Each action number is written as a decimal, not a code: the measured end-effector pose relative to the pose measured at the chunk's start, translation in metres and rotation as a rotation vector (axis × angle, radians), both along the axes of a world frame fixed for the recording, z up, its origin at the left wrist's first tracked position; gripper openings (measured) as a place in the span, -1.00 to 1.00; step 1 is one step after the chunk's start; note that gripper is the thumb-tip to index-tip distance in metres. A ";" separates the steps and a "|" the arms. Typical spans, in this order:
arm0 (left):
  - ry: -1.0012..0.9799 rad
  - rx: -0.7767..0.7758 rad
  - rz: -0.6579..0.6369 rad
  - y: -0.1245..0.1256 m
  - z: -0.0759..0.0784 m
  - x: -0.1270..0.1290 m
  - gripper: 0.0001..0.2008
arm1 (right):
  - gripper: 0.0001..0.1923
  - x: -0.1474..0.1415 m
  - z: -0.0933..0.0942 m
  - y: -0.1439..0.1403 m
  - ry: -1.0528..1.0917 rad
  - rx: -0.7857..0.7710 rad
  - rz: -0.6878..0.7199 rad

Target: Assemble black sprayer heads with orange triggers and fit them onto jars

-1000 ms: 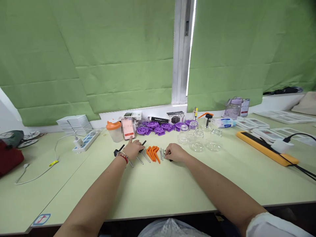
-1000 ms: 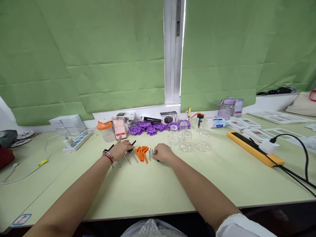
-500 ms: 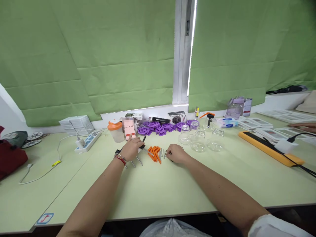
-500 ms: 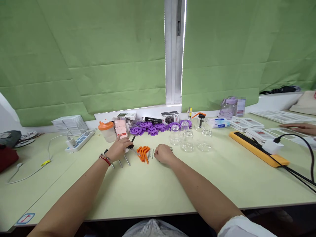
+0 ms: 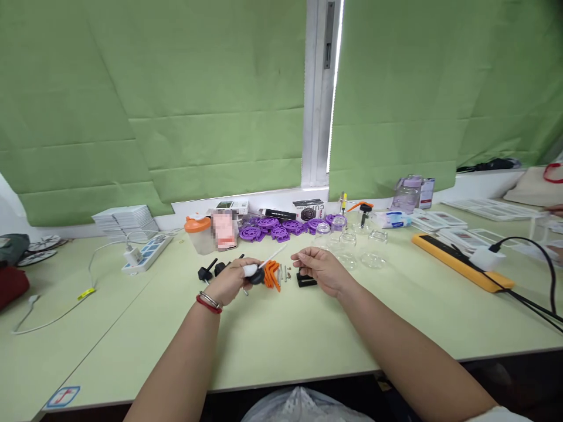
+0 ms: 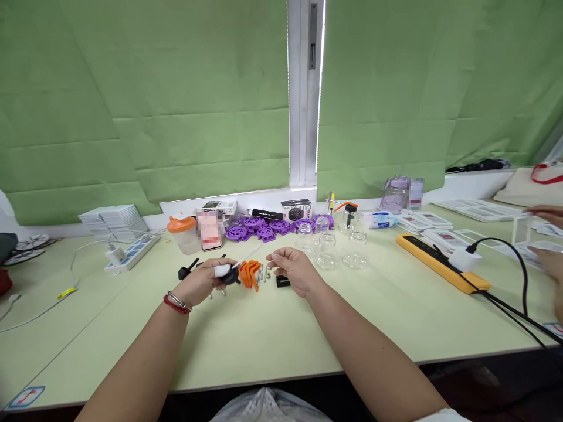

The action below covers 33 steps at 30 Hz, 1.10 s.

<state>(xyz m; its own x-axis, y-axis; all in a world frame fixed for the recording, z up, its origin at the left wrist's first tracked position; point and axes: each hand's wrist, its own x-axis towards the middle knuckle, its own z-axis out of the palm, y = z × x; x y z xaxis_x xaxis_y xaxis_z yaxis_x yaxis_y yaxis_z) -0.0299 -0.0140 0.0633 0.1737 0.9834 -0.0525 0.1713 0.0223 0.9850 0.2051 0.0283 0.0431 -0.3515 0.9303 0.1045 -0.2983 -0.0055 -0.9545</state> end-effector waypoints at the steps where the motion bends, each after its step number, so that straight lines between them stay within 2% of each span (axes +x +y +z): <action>1: -0.048 -0.088 0.006 -0.002 -0.005 0.002 -0.72 | -0.68 0.001 -0.003 -0.004 0.022 -0.038 0.021; 4: -0.118 -0.274 0.044 -0.005 -0.021 0.006 -0.71 | -0.68 0.004 -0.016 -0.012 0.041 -0.117 0.010; 7: -0.136 -0.384 0.055 -0.006 -0.029 0.008 -0.72 | -0.69 0.004 -0.029 -0.017 0.049 -0.163 -0.021; 14: -0.225 -0.470 0.074 -0.004 -0.039 0.011 -0.80 | -0.72 0.000 -0.047 -0.016 0.082 -0.229 0.031; 16: -0.226 -0.466 0.058 -0.003 -0.042 0.011 -0.74 | -0.75 0.000 -0.050 -0.014 0.092 -0.232 0.020; 19: -0.188 -0.409 -0.058 -0.002 -0.044 0.010 -0.63 | -0.79 -0.001 -0.051 -0.011 0.084 -0.246 -0.010; 23: -0.062 -0.302 -0.187 0.000 -0.047 0.007 -0.65 | -0.84 0.000 -0.052 -0.008 0.066 -0.254 -0.036; 27: -0.029 -0.235 -0.213 0.001 -0.050 0.006 -0.74 | -0.82 0.002 -0.053 -0.006 0.050 -0.253 -0.034; 33: 0.005 -0.207 -0.232 0.001 -0.050 0.007 -0.76 | -0.73 0.003 -0.057 -0.005 0.000 -0.218 -0.019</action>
<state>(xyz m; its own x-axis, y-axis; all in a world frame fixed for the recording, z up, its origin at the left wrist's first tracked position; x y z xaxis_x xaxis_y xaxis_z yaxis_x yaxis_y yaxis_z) -0.0234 -0.0132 0.0130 0.3912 0.8860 -0.2490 0.1997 0.1824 0.9627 0.2081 0.0235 -0.0134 -0.3341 0.9372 -0.1000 -0.3002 -0.2064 -0.9313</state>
